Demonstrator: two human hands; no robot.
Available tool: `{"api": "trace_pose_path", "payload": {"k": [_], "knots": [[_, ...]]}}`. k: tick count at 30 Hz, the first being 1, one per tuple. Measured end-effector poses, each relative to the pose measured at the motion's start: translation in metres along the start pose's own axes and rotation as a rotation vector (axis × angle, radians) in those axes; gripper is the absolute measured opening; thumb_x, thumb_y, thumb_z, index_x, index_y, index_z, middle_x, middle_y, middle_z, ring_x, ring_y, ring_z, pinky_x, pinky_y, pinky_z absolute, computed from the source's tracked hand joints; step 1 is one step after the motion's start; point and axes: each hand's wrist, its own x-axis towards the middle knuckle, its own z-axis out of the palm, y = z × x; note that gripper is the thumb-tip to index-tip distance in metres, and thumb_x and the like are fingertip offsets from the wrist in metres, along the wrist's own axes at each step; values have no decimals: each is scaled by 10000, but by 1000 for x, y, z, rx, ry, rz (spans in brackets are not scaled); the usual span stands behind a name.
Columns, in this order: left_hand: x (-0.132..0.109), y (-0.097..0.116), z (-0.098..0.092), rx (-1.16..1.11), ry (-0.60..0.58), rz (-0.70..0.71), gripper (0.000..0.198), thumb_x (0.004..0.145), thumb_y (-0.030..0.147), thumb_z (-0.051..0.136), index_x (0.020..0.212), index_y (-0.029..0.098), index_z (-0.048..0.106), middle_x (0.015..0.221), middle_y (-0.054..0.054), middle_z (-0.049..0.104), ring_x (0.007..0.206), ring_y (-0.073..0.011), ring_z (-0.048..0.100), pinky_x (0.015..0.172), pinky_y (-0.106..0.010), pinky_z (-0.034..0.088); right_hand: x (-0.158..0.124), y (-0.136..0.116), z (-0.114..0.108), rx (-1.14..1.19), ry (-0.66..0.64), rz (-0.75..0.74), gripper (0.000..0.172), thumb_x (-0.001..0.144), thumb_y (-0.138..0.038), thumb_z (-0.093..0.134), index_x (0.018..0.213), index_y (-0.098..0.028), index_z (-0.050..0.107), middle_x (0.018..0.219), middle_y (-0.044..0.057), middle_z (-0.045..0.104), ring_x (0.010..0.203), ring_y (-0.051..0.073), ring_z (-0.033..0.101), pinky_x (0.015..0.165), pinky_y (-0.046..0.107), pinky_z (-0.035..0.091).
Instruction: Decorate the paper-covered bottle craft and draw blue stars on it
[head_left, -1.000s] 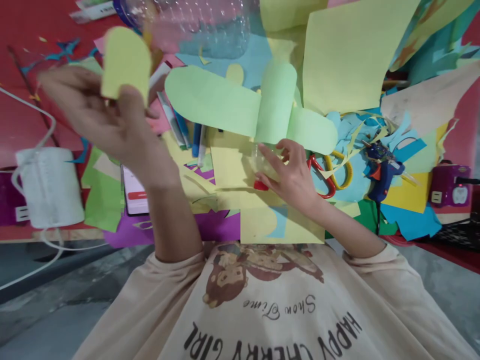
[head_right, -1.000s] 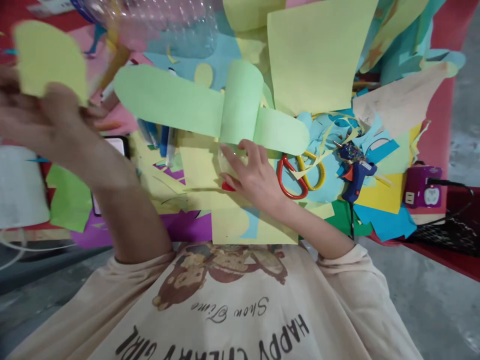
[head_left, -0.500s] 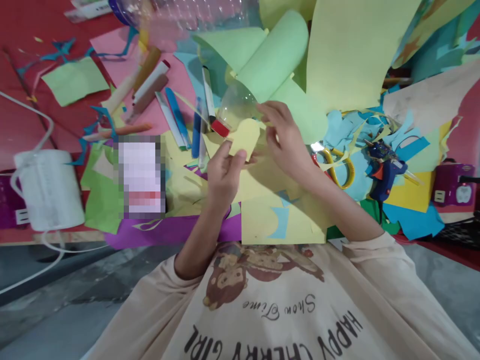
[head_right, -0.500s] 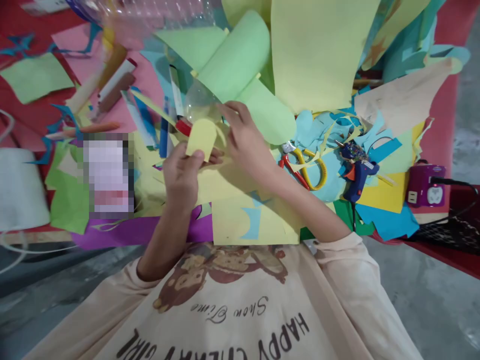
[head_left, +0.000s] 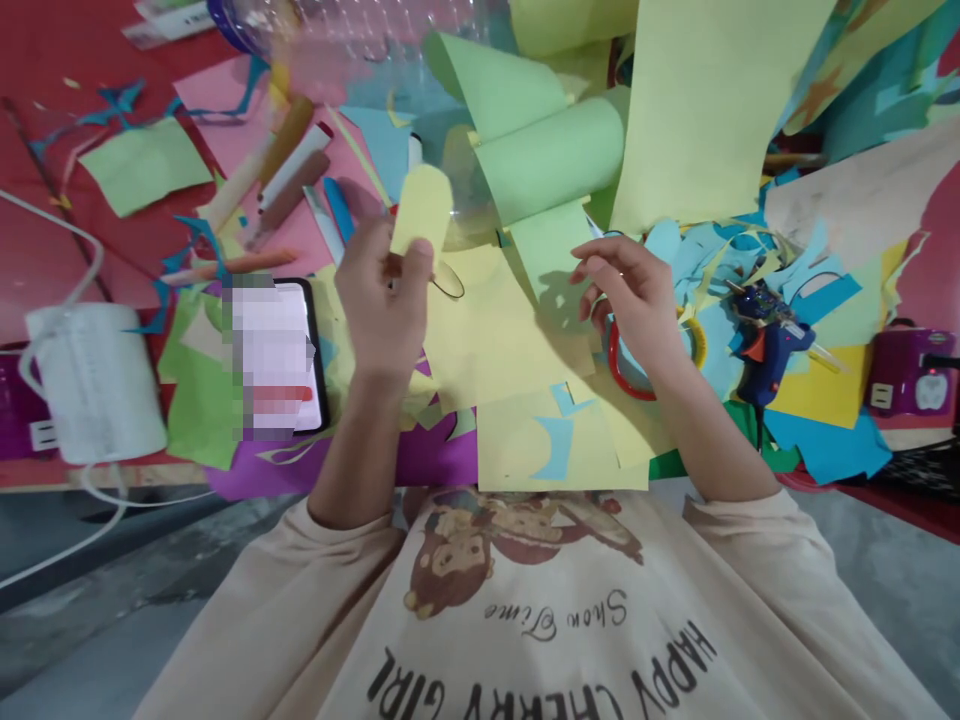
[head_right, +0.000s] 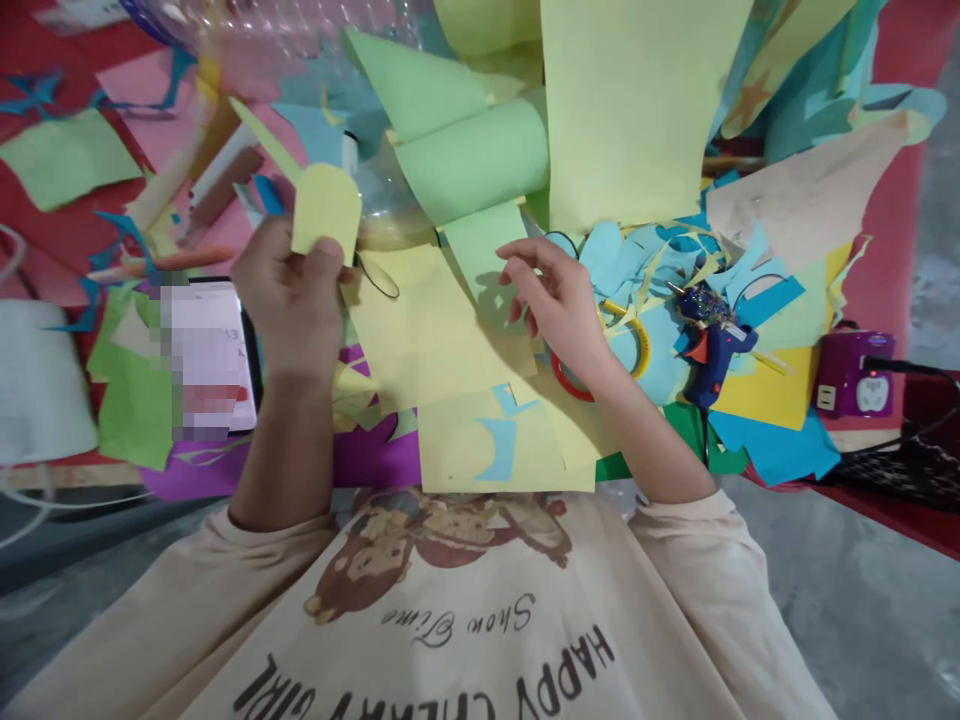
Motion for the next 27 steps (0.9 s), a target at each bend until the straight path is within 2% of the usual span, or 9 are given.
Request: {"api": "trace_pose_path", "payload": {"k": [2, 4, 7, 11, 17, 21, 27], "knots": [[-5, 9, 13, -141, -146, -58, 364, 822, 538, 757, 739, 239, 566, 587, 64, 492, 467, -71, 455, 424, -236, 324, -4, -3, 4, 72, -35, 38, 361, 980, -576, 568, 1029, -231, 664, 829, -8, 669, 508, 74, 599, 384, 194, 435], [-13, 17, 28, -217, -391, -173, 376, 845, 564, 721, 750, 239, 559, 544, 65, 471, 441, -79, 458, 403, -226, 333, -7, -7, 8, 154, -90, 88, 401, 950, -621, 593, 1024, -232, 657, 842, -2, 677, 517, 80, 607, 374, 196, 424], [-26, 24, 46, -274, -542, -271, 392, 915, 540, 658, 729, 226, 515, 552, 56, 503, 442, -74, 476, 425, -215, 385, -10, -9, 13, 208, -143, 120, 427, 896, -650, 650, 930, -226, 614, 820, -1, 661, 501, 81, 587, 356, 205, 404], [-34, 21, 50, -295, -595, -257, 445, 963, 569, 591, 709, 211, 515, 608, 23, 578, 507, -87, 555, 473, -216, 440, -9, -3, 16, 205, -121, 111, 410, 896, -591, 678, 781, -229, 524, 667, -41, 569, 474, 76, 546, 369, 198, 381], [-36, 7, 43, -241, -686, -221, 483, 932, 619, 620, 702, 206, 522, 651, 14, 603, 542, -91, 599, 495, -209, 462, -8, 6, 14, 187, -95, 122, 360, 920, -493, 665, 727, -236, 505, 545, -76, 477, 433, 81, 497, 382, 199, 359], [-37, 3, 43, -251, -651, -209, 469, 914, 626, 650, 743, 214, 504, 605, 44, 556, 495, -72, 546, 472, -181, 432, -9, 7, 13, 156, -107, 108, 389, 917, -514, 666, 698, -230, 516, 520, -71, 511, 405, 73, 446, 394, 212, 346], [-40, 3, 45, -226, -621, -154, 499, 910, 658, 632, 744, 205, 505, 605, 55, 537, 494, -55, 547, 491, -155, 461, -7, 4, 13, 149, -129, 127, 480, 891, -604, 675, 650, -220, 516, 499, -54, 532, 409, 64, 436, 408, 222, 339]]}}
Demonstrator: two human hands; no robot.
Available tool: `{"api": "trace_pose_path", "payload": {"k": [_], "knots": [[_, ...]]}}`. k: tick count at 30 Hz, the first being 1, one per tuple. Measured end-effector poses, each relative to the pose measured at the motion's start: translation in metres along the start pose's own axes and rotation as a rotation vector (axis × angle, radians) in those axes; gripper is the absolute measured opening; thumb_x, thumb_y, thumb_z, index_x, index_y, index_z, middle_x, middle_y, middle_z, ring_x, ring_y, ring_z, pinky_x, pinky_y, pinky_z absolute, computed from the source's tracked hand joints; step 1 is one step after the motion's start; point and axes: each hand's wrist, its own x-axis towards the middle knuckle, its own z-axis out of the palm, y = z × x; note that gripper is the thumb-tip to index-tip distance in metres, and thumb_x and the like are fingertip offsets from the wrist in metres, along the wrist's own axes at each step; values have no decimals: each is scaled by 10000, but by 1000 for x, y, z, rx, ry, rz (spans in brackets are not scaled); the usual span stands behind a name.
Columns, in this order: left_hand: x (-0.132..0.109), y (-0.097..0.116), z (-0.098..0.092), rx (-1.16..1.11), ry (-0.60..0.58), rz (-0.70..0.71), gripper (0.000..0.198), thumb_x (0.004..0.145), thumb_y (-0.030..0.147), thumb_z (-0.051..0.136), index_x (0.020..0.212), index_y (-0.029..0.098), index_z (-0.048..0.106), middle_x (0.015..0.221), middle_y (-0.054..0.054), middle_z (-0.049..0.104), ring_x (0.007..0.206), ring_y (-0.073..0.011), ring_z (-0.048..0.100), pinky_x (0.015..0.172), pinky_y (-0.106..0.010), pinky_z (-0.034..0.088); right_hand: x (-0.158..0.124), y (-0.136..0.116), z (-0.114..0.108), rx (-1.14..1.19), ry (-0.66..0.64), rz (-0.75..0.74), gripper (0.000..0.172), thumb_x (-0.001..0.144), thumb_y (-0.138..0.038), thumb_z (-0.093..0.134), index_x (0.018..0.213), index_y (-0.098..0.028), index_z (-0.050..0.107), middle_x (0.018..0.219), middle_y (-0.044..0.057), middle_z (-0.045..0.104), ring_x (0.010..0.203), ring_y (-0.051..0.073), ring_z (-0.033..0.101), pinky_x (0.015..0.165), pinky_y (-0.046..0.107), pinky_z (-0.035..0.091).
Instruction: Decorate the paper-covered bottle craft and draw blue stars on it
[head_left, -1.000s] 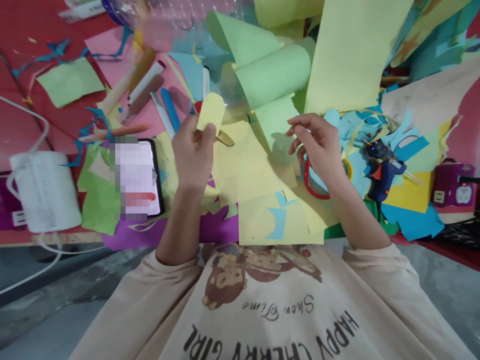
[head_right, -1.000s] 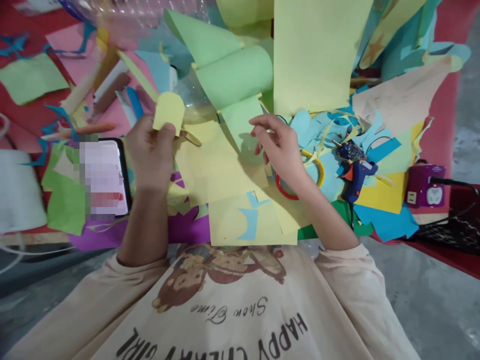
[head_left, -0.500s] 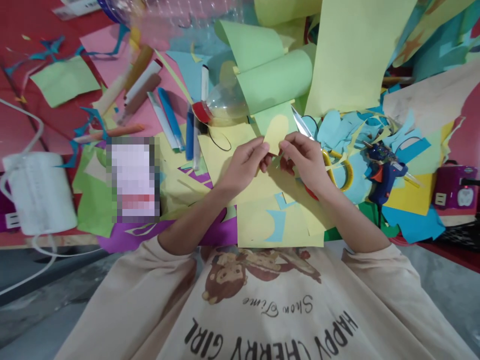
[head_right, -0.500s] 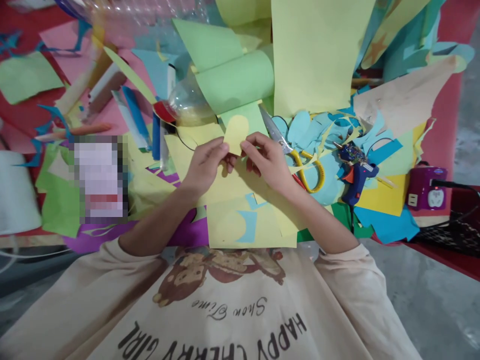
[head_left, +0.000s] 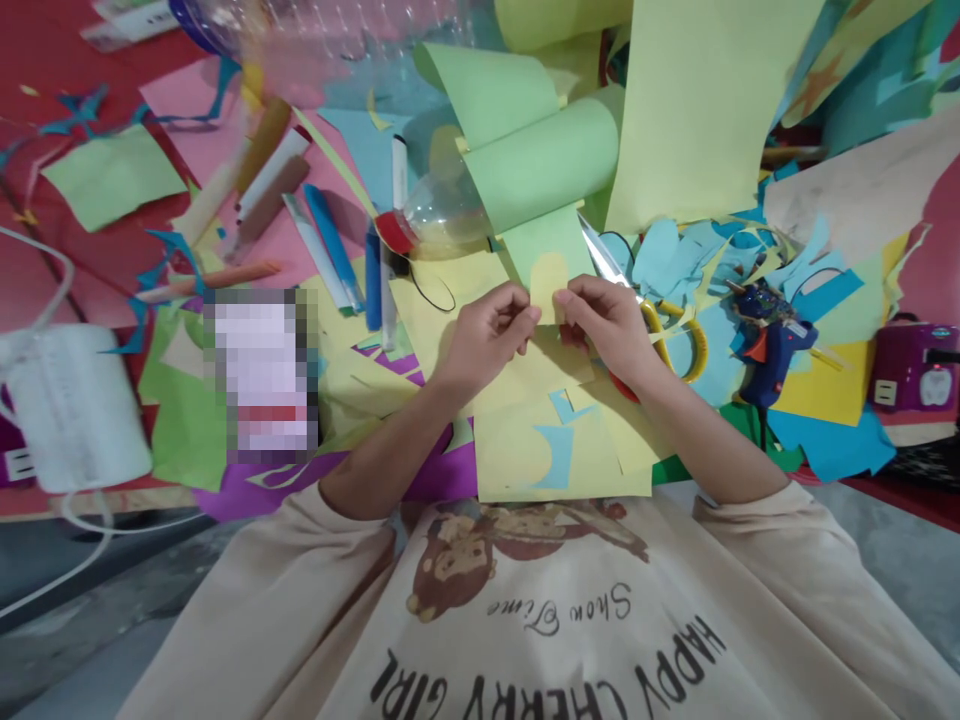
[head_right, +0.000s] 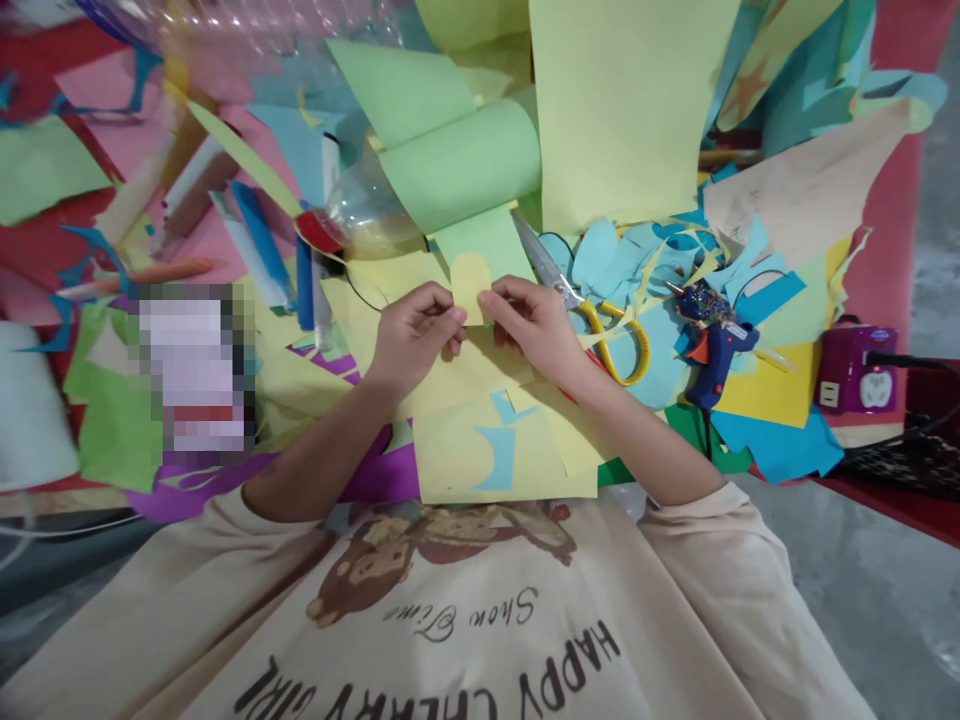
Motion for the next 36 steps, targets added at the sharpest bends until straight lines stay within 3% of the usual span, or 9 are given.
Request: {"api": "trace_pose_path", "payload": {"k": [8, 17, 30, 33, 36], "knots": [[1, -2, 1, -47, 16, 1, 525, 853, 694, 675, 760, 201, 523, 635, 55, 585, 499, -57, 612, 473, -138, 481, 1, 3, 0, 30, 8, 22, 428, 879, -551, 720, 680, -221, 533, 506, -57, 536, 424, 70, 433, 411, 230, 334], [4, -5, -1, -148, 16, 15, 460, 912, 660, 631, 899, 205, 565, 703, 30, 701, 575, -96, 702, 546, -182, 556, 2, 5, -1, 92, 13, 37, 414, 838, -577, 756, 724, -230, 560, 511, -61, 547, 442, 88, 478, 431, 246, 380], [4, -4, -5, -178, -44, -41, 473, 894, 666, 656, 870, 198, 596, 716, 4, 746, 586, -117, 724, 544, -198, 555, 3, 3, -2, 120, -6, -11, 431, 812, -597, 776, 722, -219, 589, 569, -52, 569, 492, 89, 516, 484, 251, 449], [6, -4, -4, -178, -5, -40, 503, 858, 692, 679, 838, 195, 600, 677, 13, 714, 579, -125, 724, 512, -192, 537, 2, 1, -2, 113, -16, -78, 388, 823, -574, 778, 748, -215, 651, 648, -32, 593, 526, 87, 528, 503, 251, 479], [8, -4, -2, -119, 116, 59, 495, 836, 677, 716, 805, 193, 618, 662, 27, 671, 571, -100, 689, 533, -187, 537, 1, 0, -1, 110, 13, -113, 416, 859, -597, 726, 708, -214, 667, 800, 17, 634, 647, 111, 588, 559, 263, 531]]}}
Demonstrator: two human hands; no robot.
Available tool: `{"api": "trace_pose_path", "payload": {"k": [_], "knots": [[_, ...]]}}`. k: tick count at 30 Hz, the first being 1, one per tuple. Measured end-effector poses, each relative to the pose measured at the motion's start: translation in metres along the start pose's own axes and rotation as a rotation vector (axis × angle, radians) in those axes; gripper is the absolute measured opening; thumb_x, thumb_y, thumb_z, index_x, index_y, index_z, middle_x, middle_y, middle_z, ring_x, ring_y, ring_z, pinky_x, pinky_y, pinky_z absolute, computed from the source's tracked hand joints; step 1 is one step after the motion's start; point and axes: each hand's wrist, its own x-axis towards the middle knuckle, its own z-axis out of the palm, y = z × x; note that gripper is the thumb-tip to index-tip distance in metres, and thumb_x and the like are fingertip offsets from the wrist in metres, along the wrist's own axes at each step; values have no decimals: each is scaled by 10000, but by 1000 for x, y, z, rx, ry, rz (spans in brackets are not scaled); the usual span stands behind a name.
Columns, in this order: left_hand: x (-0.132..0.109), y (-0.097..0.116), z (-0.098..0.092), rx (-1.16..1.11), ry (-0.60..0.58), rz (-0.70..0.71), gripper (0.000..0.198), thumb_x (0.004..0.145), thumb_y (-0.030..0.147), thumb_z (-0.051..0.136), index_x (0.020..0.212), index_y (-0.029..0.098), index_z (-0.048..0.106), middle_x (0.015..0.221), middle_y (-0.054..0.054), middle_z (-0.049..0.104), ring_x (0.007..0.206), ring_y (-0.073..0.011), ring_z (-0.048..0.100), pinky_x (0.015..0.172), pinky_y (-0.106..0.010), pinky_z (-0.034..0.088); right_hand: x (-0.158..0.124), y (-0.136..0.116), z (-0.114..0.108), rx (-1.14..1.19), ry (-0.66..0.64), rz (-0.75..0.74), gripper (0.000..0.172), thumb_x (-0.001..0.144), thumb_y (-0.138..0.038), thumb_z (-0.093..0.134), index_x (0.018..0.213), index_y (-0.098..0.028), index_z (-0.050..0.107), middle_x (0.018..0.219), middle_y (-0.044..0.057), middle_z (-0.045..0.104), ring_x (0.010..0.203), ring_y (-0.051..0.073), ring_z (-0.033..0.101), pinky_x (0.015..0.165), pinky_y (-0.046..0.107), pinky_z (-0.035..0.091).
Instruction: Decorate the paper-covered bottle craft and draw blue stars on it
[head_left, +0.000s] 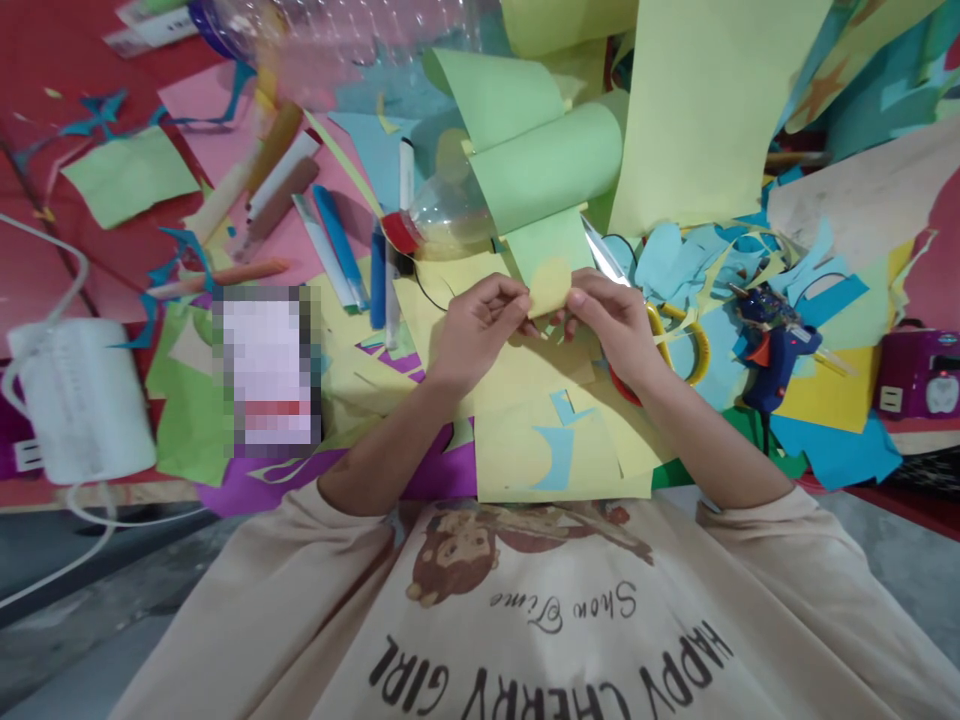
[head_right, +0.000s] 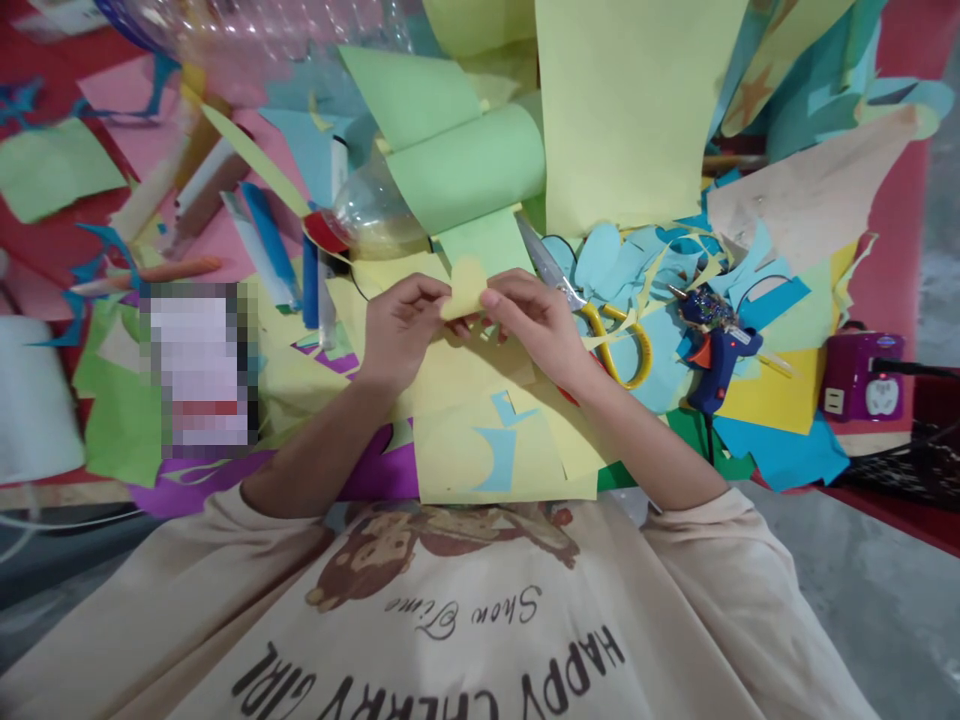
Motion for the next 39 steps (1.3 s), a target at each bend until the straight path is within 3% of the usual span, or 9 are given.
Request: {"api": "trace_pose_path", "payload": {"k": [2, 5, 10, 16, 25, 39], "knots": [[1, -1, 1, 56, 68, 114, 476, 842, 654, 728, 785, 192, 630, 661, 32, 647, 572, -78, 650, 543, -175, 525, 0, 1, 0, 1, 19, 13, 423, 886, -596, 684, 702, -216, 660, 865, 33, 646, 717, 127, 607, 610, 272, 556], [0, -2, 0, 129, 105, 193, 456, 866, 643, 707, 803, 196, 641, 699, 24, 655, 620, -80, 642, 585, -184, 536, 0, 4, 0, -1, -4, 51, 284, 873, -508, 711, 843, -227, 682, 868, 12, 646, 698, 117, 597, 662, 281, 570], [-3, -2, -1, 135, 69, 144, 436, 855, 638, 708, 847, 208, 639, 777, 9, 691, 712, -106, 675, 695, -228, 583, 0, 8, -1, -38, -59, 89, 348, 791, -435, 794, 1035, -246, 635, 962, 14, 635, 765, 123, 603, 669, 270, 550], [-4, 3, 1, 174, 32, 64, 487, 785, 682, 750, 815, 211, 629, 811, -5, 701, 730, -125, 682, 697, -246, 586, -1, 8, -1, -128, -50, 46, 342, 808, -486, 794, 984, -242, 633, 822, -1, 558, 742, 138, 543, 656, 278, 501], [-5, -9, -3, 156, 58, 103, 381, 873, 595, 720, 881, 224, 633, 796, 23, 649, 745, -116, 652, 690, -228, 535, -1, 12, 0, -46, -128, 56, 422, 812, -509, 804, 1039, -230, 583, 854, -12, 553, 754, 122, 538, 694, 267, 481], [-4, -4, 1, 107, 88, 90, 422, 834, 627, 750, 820, 232, 601, 748, 30, 612, 687, -105, 608, 667, -232, 525, -1, 7, 1, -58, -164, 103, 479, 766, -516, 841, 1048, -242, 568, 784, -33, 544, 717, 127, 525, 658, 271, 481]]}}
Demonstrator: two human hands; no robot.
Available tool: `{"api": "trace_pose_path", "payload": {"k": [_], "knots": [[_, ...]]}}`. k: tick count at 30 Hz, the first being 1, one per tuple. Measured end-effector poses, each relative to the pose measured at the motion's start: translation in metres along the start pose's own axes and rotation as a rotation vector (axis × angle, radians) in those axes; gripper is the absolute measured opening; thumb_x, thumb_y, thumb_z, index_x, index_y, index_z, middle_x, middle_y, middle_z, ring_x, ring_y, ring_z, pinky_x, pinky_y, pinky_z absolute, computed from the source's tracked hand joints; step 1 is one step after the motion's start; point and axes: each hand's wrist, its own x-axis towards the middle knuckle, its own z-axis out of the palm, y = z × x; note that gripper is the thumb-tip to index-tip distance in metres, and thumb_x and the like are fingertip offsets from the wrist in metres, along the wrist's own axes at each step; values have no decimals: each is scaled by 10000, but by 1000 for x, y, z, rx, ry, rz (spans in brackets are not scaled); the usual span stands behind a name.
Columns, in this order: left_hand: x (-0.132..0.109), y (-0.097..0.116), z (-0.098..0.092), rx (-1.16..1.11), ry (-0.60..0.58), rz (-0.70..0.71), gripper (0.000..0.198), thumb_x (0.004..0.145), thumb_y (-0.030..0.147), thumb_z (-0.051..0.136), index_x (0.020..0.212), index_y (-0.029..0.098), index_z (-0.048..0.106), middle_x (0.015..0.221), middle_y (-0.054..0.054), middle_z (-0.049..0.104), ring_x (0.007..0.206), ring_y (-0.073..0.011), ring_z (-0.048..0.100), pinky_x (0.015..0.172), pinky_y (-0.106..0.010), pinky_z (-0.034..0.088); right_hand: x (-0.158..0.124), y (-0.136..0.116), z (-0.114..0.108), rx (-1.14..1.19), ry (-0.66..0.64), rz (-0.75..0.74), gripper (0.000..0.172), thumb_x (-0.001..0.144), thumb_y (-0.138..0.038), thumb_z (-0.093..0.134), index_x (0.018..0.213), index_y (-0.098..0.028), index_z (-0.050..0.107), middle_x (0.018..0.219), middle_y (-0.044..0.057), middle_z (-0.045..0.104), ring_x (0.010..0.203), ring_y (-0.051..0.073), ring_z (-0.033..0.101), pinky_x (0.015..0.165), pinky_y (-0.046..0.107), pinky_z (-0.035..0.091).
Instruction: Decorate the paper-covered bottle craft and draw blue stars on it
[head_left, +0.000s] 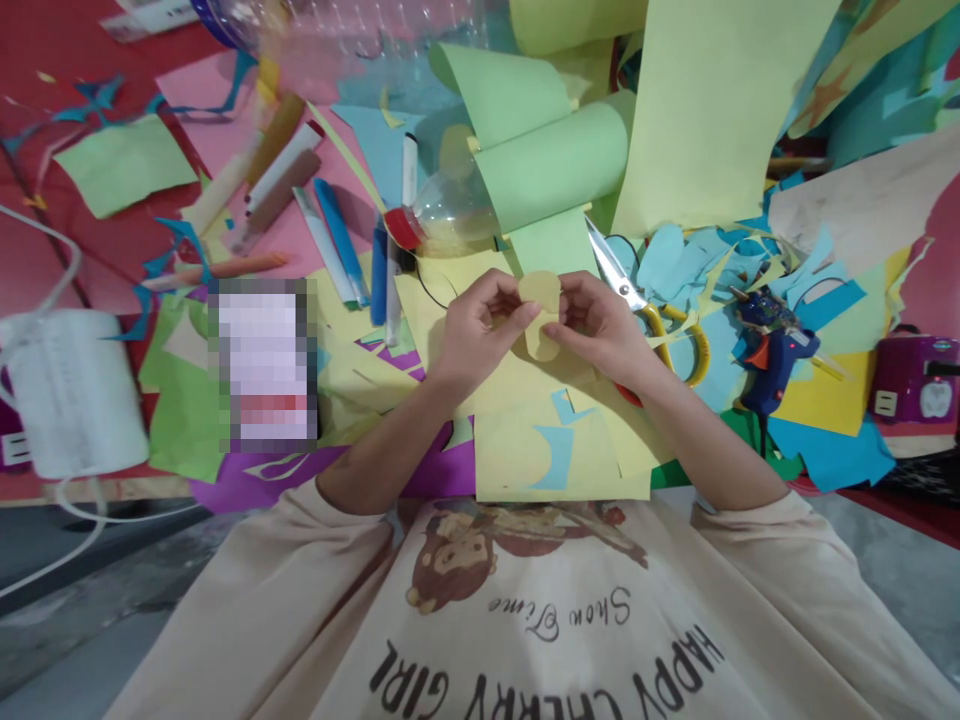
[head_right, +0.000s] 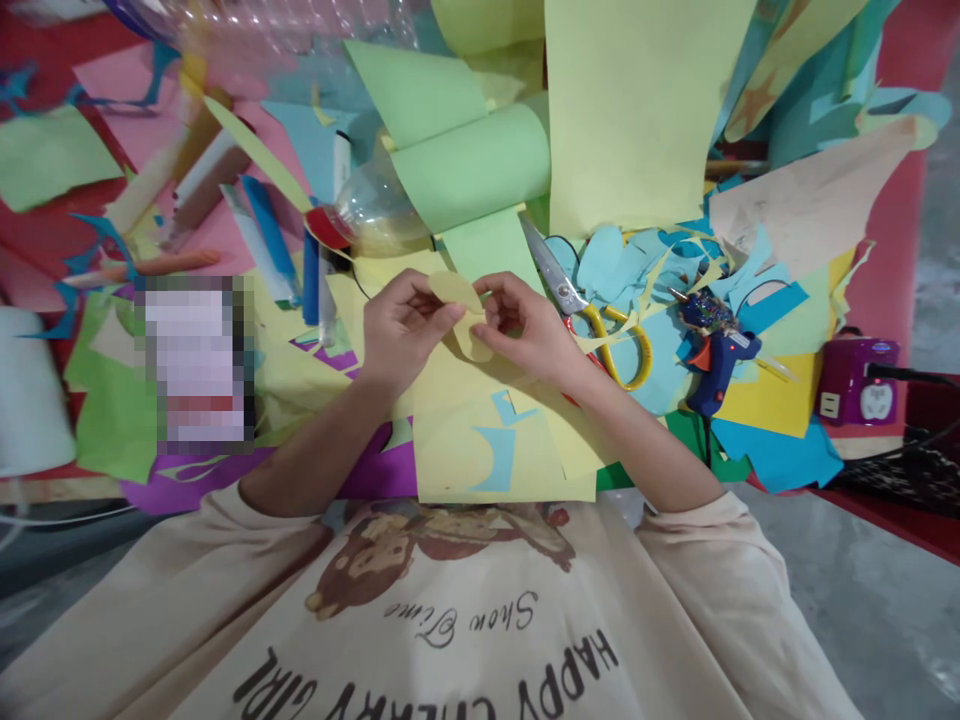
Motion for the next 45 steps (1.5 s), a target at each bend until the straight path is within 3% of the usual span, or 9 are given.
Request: {"api": "trace_pose_path", "payload": {"k": [7, 11, 15, 29, 38, 45], "knots": [[2, 5, 0, -24, -48, -73, 528, 769, 721, 751, 809, 228, 566, 721, 35, 610, 640, -101, 607, 603, -214, 518, 0, -2, 0, -17, 80, -10, 433, 814, -607, 759, 820, -216, 573, 709, -36, 527, 625, 98, 477, 580, 263, 436], [2, 10, -1, -17, -104, -110, 536, 867, 745, 621, 761, 223, 565, 609, 39, 571, 521, -93, 548, 517, -216, 464, 1, -2, 1, 9, 138, -25, 459, 778, -632, 777, 799, -216, 584, 692, -36, 536, 610, 96, 481, 567, 257, 444], [0, 13, -2, 99, -144, -100, 563, 871, 730, 629, 676, 211, 528, 535, 40, 535, 475, -90, 502, 467, -219, 381, 1, -4, 2, 1, 160, -11, 484, 748, -655, 790, 774, -224, 571, 673, -43, 537, 593, 94, 486, 562, 257, 457], [0, 12, -2, 204, -181, -43, 563, 935, 750, 498, 723, 229, 484, 537, 48, 481, 478, -106, 468, 462, -245, 331, 0, -4, 1, 1, 177, 19, 443, 773, -581, 800, 711, -234, 533, 572, -51, 567, 513, 101, 508, 525, 275, 452], [-2, 6, -5, 238, -226, -63, 532, 946, 709, 524, 736, 224, 466, 580, 43, 480, 497, -100, 437, 475, -246, 310, 0, -5, 0, -8, 122, 40, 469, 767, -597, 809, 702, -226, 529, 568, -55, 562, 503, 89, 506, 487, 253, 422], [-2, 7, -5, 272, -200, -90, 576, 939, 744, 489, 711, 220, 419, 573, 47, 464, 488, -93, 449, 453, -225, 316, -2, -6, 0, 90, 171, 12, 416, 905, -579, 677, 724, -208, 626, 596, -34, 592, 524, 94, 551, 518, 253, 459]]}}
